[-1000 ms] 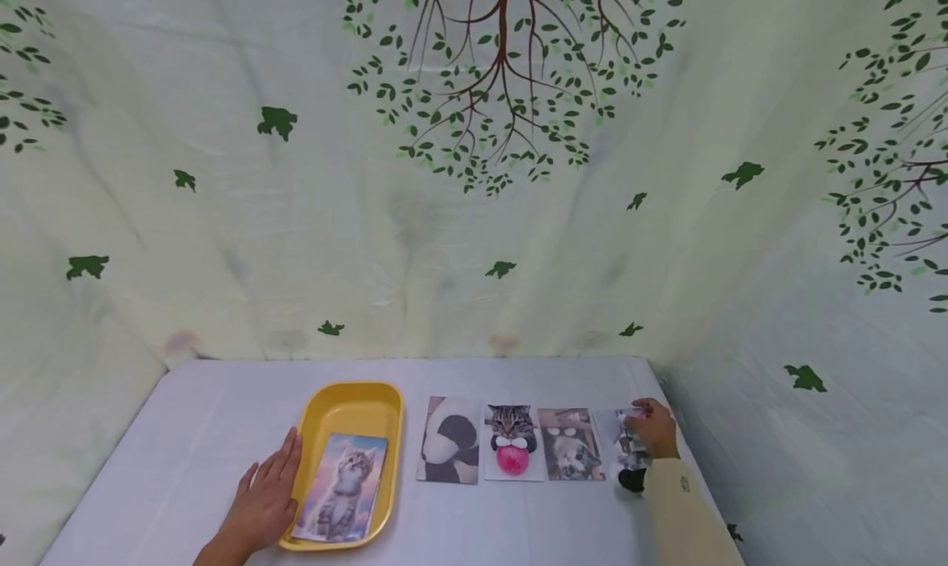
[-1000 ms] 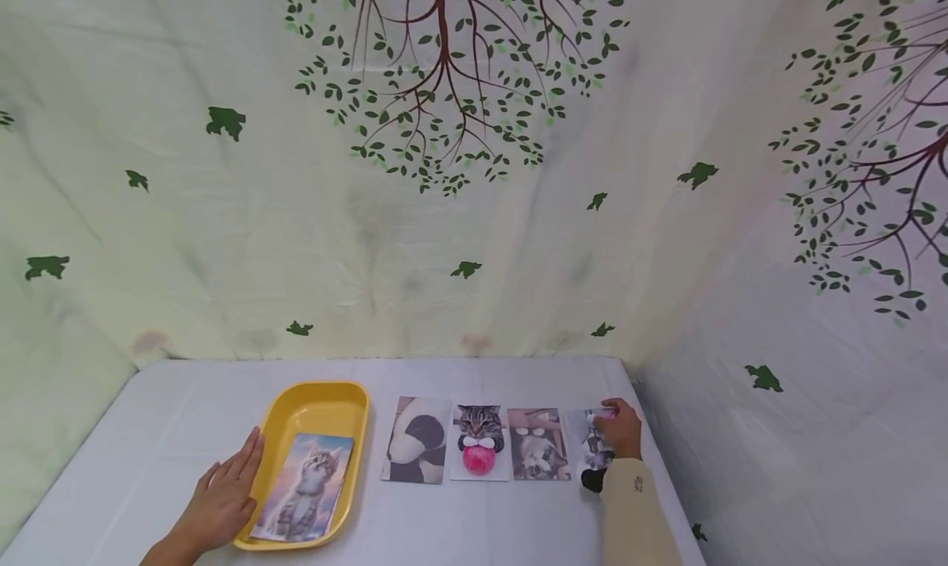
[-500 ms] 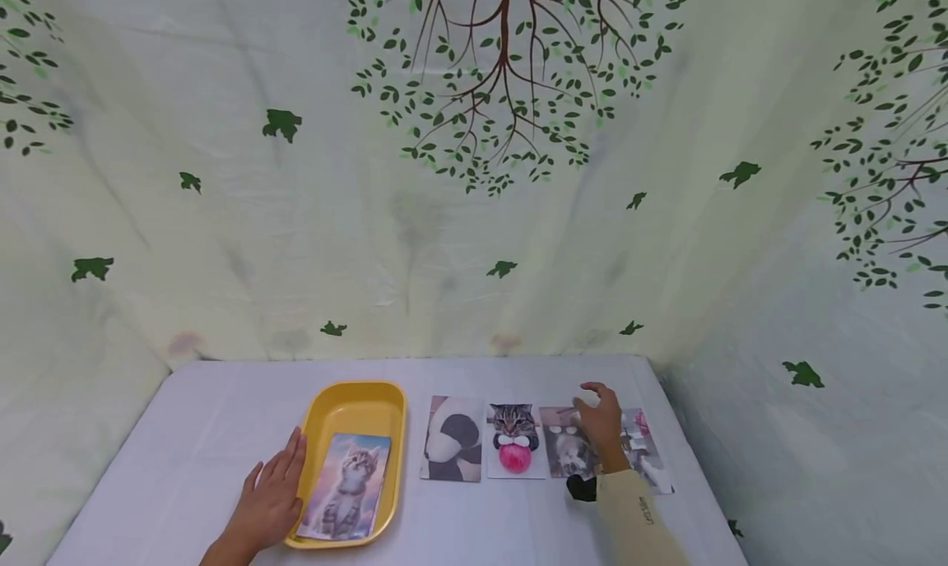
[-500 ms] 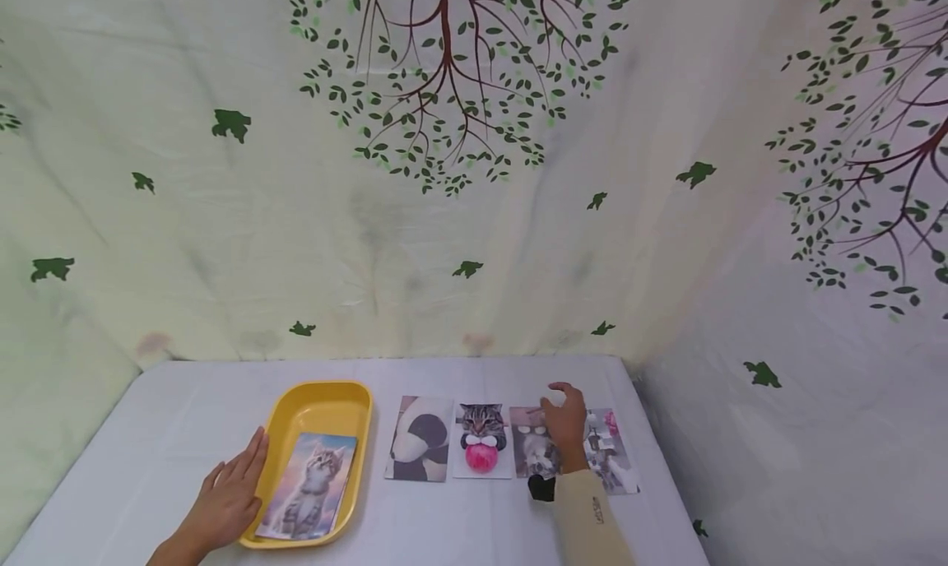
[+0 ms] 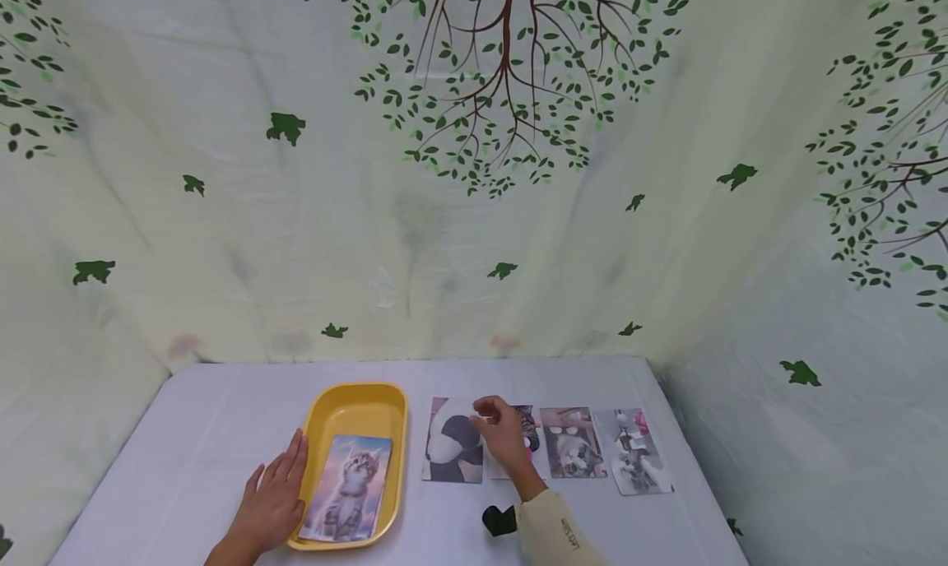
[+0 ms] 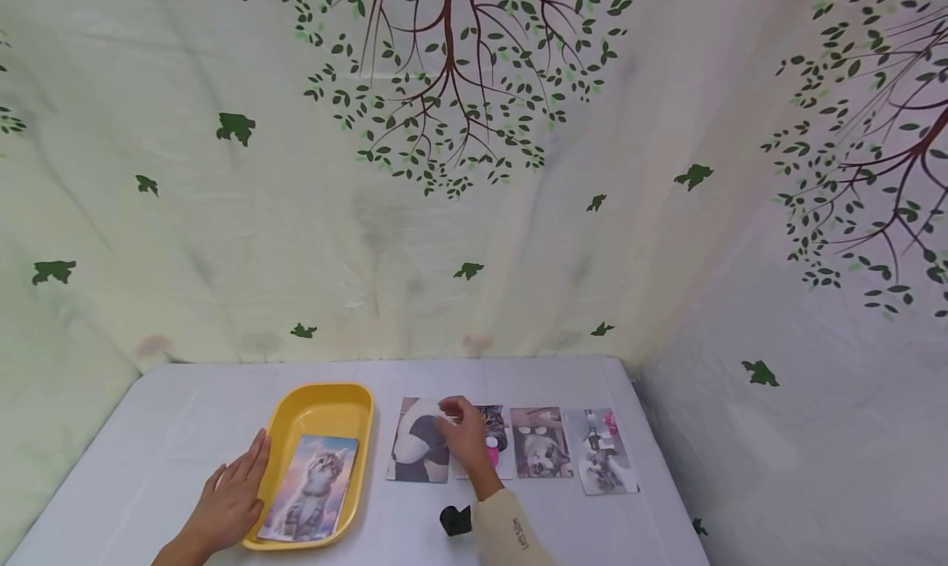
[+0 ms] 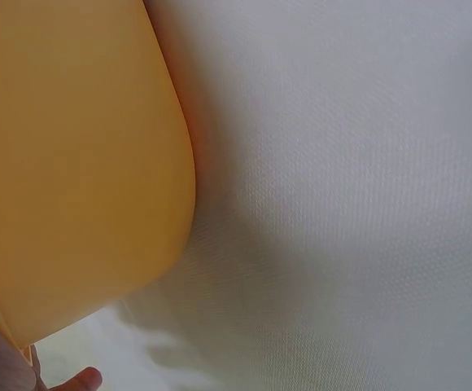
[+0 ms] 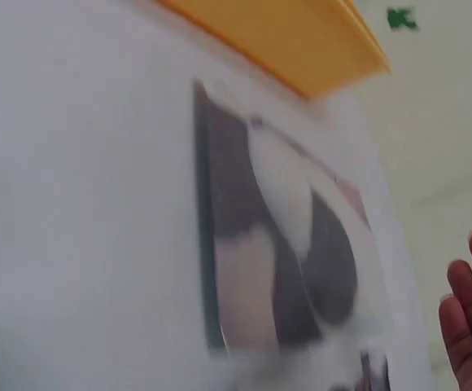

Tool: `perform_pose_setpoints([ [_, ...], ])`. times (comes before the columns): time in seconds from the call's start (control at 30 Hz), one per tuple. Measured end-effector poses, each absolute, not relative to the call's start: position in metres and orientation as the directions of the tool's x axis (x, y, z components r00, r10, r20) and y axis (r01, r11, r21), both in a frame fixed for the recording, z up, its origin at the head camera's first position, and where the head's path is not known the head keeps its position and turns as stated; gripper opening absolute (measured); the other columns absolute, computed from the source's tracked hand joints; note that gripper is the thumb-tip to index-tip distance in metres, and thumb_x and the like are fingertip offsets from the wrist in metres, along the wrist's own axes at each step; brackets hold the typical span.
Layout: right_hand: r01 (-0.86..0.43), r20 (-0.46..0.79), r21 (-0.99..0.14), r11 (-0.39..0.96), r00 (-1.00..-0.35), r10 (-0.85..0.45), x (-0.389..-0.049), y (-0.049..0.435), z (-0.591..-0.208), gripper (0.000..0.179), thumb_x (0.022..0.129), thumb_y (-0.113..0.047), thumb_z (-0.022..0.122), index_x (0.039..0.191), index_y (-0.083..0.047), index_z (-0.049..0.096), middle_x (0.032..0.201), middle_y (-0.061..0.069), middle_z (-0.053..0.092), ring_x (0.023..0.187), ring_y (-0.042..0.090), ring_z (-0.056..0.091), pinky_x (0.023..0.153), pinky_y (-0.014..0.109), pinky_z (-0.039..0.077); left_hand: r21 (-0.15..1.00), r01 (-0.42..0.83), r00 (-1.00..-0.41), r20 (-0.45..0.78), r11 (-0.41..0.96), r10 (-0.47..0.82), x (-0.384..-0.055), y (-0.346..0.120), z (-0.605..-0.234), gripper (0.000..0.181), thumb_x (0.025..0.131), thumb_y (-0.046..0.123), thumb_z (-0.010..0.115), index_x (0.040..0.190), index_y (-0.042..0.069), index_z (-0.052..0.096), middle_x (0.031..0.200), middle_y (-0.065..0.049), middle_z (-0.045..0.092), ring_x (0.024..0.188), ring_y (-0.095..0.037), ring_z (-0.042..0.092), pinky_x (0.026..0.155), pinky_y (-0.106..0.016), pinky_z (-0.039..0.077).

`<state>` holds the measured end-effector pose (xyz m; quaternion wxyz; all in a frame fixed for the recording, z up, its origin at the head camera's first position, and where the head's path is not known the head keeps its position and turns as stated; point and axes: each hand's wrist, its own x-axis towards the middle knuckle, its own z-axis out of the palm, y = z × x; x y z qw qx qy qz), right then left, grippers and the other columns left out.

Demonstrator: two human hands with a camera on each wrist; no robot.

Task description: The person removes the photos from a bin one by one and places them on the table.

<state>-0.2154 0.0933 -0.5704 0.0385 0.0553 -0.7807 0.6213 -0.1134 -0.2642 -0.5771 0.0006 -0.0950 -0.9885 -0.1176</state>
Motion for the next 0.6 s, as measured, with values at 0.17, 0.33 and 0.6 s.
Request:
perform_pose_setpoints([
  [0.17, -0.111, 0.089, -0.969, 0.22, -0.99, -0.109, -0.209, 0.049, -0.568, 0.021, 0.086, -0.008, 0.069, 0.106, -0.002, 0.065, 0.103, 0.01, 0.067, 0.097, 0.025, 0.063, 0.087, 0.037, 0.053, 0.23, 0.184, -0.983, 0.021, 0.956, 0.184, -0.114, -0.264, -0.577, 0.084, 0.083, 0.01, 0.056, 0.151, -0.006, 0.01, 0.161, -0.016, 0.008, 0.127, -0.046, 0.038, 0.1, -0.07, 0.023],
  [0.33, -0.088, 0.052, -0.971, 0.223, -0.985, -0.164, -0.203, 0.014, -0.563, 0.021, 0.086, -0.01, 0.07, 0.106, -0.009, 0.066, 0.101, -0.001, 0.067, 0.097, 0.017, 0.063, 0.088, 0.031, 0.052, 0.231, 0.183, -0.982, 0.001, 0.956, 0.187, -0.115, -0.266, -0.578, 0.085, 0.083, 0.011, 0.057, 0.151, -0.005, 0.009, 0.161, -0.015, 0.005, 0.128, -0.046, 0.037, 0.101, -0.07, 0.022],
  [0.6, -0.138, 0.096, -0.982, 0.127, -0.951, -0.293, -0.198, -0.024, -0.558, 0.025, 0.083, -0.005, 0.072, 0.107, -0.004, 0.065, 0.102, 0.005, 0.068, 0.098, 0.023, 0.063, 0.089, 0.031, 0.051, 0.232, 0.188, -0.982, 0.016, 0.954, 0.19, -0.114, -0.266, -0.58, 0.086, 0.083, 0.01, 0.056, 0.152, -0.003, 0.006, 0.162, -0.014, 0.005, 0.127, -0.046, 0.038, 0.1, -0.07, 0.023],
])
